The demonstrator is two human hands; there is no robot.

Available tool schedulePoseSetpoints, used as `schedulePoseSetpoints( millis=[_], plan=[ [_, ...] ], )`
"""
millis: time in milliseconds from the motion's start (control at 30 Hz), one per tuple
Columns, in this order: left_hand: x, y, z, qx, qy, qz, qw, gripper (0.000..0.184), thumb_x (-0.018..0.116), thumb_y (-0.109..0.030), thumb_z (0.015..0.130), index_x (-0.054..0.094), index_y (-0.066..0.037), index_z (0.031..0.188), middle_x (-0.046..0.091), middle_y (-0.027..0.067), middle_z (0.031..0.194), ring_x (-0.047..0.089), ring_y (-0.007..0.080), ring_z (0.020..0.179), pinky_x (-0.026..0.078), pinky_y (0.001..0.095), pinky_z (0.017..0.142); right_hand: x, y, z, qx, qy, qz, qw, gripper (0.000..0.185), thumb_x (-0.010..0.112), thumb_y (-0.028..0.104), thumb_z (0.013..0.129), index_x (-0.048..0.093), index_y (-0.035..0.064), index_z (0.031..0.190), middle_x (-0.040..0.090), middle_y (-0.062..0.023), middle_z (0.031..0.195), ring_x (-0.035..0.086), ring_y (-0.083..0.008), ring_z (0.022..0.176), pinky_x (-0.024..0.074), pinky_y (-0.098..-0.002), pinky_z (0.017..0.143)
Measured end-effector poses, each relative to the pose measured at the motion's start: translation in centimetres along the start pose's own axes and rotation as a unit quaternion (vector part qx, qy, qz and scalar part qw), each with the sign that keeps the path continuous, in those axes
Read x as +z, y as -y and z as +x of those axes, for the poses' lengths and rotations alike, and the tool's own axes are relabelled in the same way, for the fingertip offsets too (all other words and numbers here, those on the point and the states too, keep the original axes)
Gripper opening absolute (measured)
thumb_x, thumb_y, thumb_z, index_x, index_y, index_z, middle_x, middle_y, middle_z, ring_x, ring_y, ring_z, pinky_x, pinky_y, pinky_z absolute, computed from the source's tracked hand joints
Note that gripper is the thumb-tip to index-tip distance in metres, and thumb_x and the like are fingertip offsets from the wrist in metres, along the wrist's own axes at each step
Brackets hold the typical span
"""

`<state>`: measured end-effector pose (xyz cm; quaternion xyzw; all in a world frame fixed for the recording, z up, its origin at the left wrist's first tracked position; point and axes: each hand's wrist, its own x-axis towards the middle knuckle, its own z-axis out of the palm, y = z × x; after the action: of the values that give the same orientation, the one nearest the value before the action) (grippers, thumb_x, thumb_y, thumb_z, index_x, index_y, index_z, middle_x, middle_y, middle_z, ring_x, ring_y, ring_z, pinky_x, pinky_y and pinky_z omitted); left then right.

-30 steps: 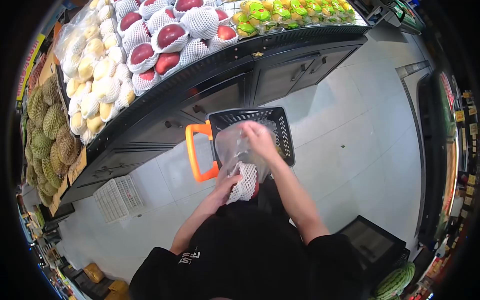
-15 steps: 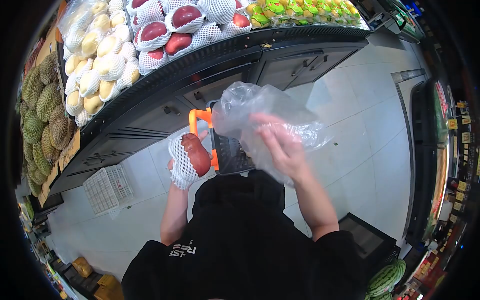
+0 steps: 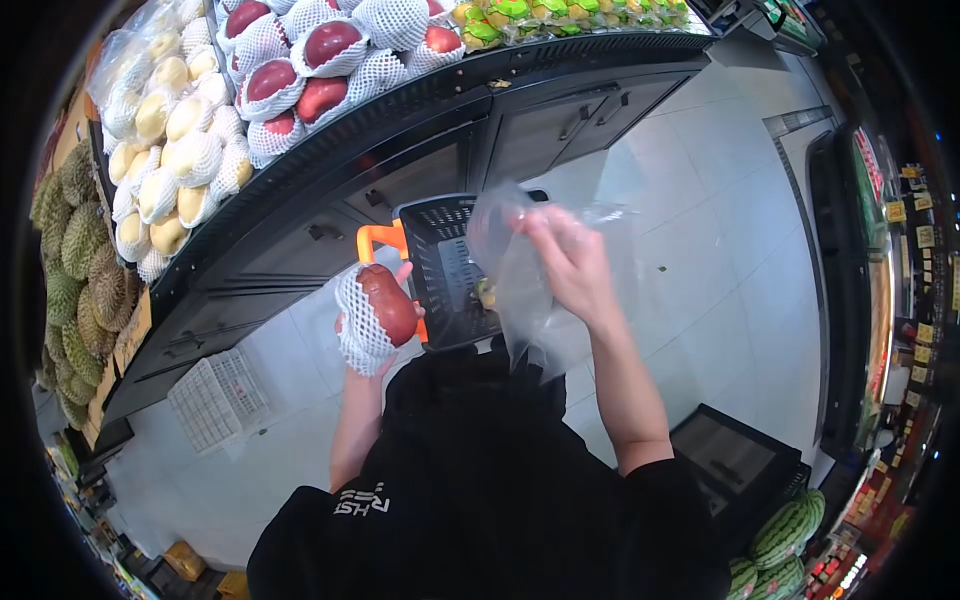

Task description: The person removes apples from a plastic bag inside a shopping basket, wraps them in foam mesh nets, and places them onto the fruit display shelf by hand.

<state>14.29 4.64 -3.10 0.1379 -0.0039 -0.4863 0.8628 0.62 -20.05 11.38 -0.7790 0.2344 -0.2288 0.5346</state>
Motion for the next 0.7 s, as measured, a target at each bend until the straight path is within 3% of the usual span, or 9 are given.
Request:
schedulePoseSetpoints(
  millis=[100,167,200,233,267,400,500,533,700],
  plan=[
    [2.2,-1.2,0.0,0.018,-0.056,0.041,0.997,0.085,0.07,-0.052,0.073,0.04,-0.017,0.144,0.028,0.0245,0.153,0.066,0.0424,0.094,0.053,0.0519,0.09,0.5,1.8,-1.4,-0.106,-0.13,0.114,0.979,0.023,0.048,0.011,0.101,0.066,-0.004,0.101,0.07,-0.0088,0.104,0.063,-0.0168,0.099,0.0468,-0.0281,0.089],
    [1.8,-1.6,-0.2,0.037,-0.045,0.041,0.997,0.085,0.07,-0.052,0.073,0.04,-0.016,0.144,0.028,0.0245,0.153,0.067,0.0416,0.094,0.053,0.052,0.091,3.6,-2.9,-3.4,-0.05,-0.117,0.108,0.986,0.025,0.044,0.013,0.102,0.064,0.0003,0.095,0.069,-0.0113,0.105,0.062,-0.0199,0.099,0.0455,-0.0344,0.091],
    [1.7,-1.6,-0.3,0.047,-0.032,0.031,0.998,0.083,0.069,-0.052,0.074,0.041,-0.015,0.143,0.028,0.0243,0.153,0.067,0.0402,0.092,0.053,0.0528,0.092,4.8,-7.2,-4.9,0.09,0.042,-0.048,0.994,0.026,0.046,0.017,0.101,0.066,-0.0004,0.097,0.07,-0.014,0.102,0.064,-0.022,0.097,0.0479,-0.0342,0.087],
    [1.5,-1.7,-0.4,0.057,-0.019,0.022,0.998,0.08,0.067,-0.052,0.076,0.042,-0.014,0.142,0.029,0.0242,0.153,0.068,0.0388,0.09,0.053,0.0536,0.092,5.7,-11.1,-5.7,0.213,0.317,-0.184,0.906,0.03,0.049,0.021,0.098,0.068,-0.0016,0.095,0.071,-0.0159,0.095,0.067,-0.0227,0.09,0.0501,-0.0343,0.082],
    [1.2,-1.7,-0.7,0.058,-0.019,0.022,0.998,0.08,0.067,-0.052,0.076,0.042,-0.014,0.142,0.029,0.0242,0.153,0.068,0.0388,0.09,0.053,0.0536,0.092,6.3,-12.9,-7.6,0.191,0.415,-0.106,0.883,0.03,0.051,0.022,0.096,0.068,-0.0021,0.09,0.07,-0.0158,0.085,0.068,-0.022,0.083,0.0508,-0.036,0.078],
    [0.4,-1.7,-1.0,0.064,-0.036,0.037,0.997,0.074,0.066,-0.05,0.077,0.047,-0.013,0.139,0.031,0.0214,0.152,0.06,0.0353,0.112,0.049,0.0594,0.095,4.6,-4.3,-6.7,0.065,0.314,-0.298,0.899,0.022,0.059,0.021,0.093,0.07,0.0019,0.092,0.07,-0.0179,0.089,0.067,-0.0342,0.085,0.0522,-0.0383,0.079],
    [0.9,-0.8,-0.4,0.001,-0.109,0.059,0.992,0.079,0.07,-0.051,0.074,0.046,-0.012,0.139,0.04,0.0192,0.147,0.054,0.0347,0.122,0.047,0.0622,0.096,4.8,-1.8,-4.1,-0.062,0.138,-0.202,0.968,0.024,0.059,0.019,0.094,0.067,0.0051,0.112,0.063,-0.0187,0.118,0.063,-0.0358,0.104,0.0508,-0.0408,0.087],
    [1.0,-0.2,-0.2,-0.021,-0.037,0.018,0.999,0.08,0.072,-0.047,0.074,0.044,-0.011,0.14,0.042,0.0188,0.145,0.054,0.0357,0.122,0.046,0.0611,0.097,5.4,-1.5,-3.3,-0.121,0.117,-0.214,0.962,0.029,0.057,0.019,0.095,0.065,0.0064,0.12,0.058,-0.0189,0.13,0.06,-0.0364,0.112,0.0498,-0.0417,0.09],
    [2.2,1.1,-0.4,-0.059,0.085,-0.047,0.994,0.086,0.079,-0.037,0.071,0.04,-0.006,0.142,0.051,0.0193,0.137,0.054,0.0389,0.121,0.044,0.06,0.101,8.0,-1.9,-3.3,-0.002,0.207,-0.001,0.978,0.04,0.053,0.019,0.099,0.053,0.0041,0.136,0.047,-0.0181,0.144,0.047,-0.0296,0.132,0.0337,-0.0362,0.11]
  ],
)
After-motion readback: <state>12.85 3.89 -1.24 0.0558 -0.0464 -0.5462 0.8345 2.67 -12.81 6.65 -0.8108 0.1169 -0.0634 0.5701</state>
